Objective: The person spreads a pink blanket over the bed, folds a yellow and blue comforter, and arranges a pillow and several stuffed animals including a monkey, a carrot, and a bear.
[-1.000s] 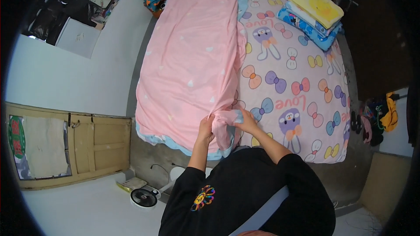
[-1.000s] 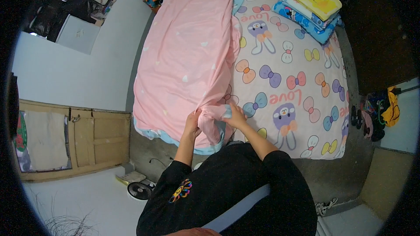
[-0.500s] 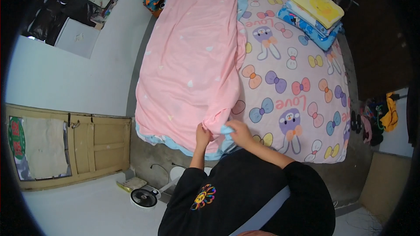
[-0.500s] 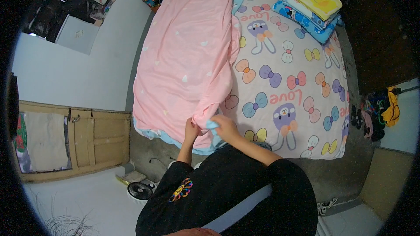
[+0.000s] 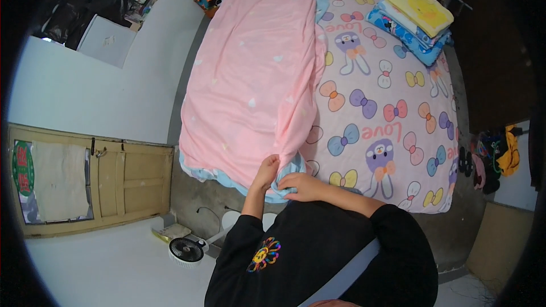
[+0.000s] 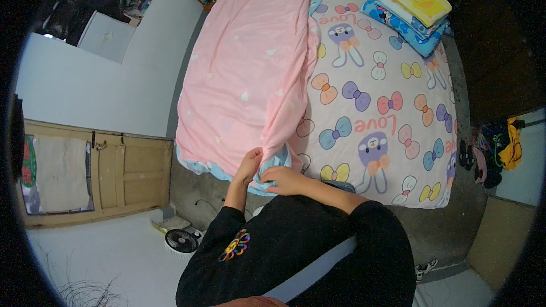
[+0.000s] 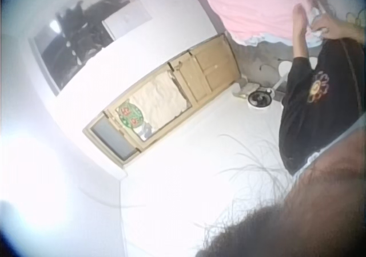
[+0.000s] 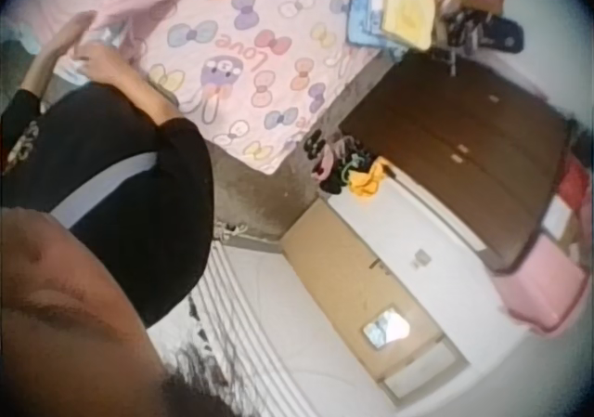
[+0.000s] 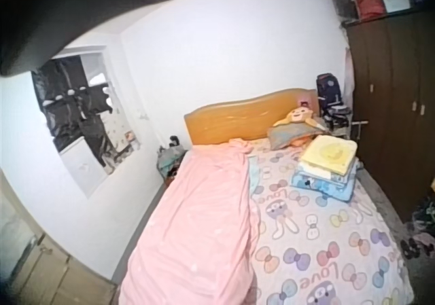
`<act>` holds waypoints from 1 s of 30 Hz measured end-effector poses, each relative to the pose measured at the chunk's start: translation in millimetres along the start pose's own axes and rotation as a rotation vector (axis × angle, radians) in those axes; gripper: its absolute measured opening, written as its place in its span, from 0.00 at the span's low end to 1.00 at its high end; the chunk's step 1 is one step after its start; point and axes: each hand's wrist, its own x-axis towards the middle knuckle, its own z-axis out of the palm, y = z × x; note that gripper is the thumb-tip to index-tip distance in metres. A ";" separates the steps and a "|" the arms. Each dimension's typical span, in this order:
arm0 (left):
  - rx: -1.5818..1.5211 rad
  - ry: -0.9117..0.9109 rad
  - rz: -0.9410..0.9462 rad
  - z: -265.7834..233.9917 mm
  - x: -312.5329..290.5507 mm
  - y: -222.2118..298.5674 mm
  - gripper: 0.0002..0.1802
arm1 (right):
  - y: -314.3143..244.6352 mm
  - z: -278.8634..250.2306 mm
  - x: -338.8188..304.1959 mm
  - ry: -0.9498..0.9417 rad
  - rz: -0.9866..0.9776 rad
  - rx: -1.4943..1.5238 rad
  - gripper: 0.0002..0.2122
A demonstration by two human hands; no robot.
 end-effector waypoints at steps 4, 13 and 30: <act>-0.604 -0.002 -0.060 7.1 -14.5 18.2 0.13 | 28.6 7.7 -18.7 0.165 0.471 0.356 0.08; -0.643 0.055 -0.061 27.7 -24.4 39.2 0.18 | 86.4 -15.4 -8.3 0.467 1.237 0.778 0.10; 0.421 -0.060 0.056 35.7 -13.3 25.5 0.19 | -27.4 -5.9 -28.1 0.103 0.035 -0.110 0.04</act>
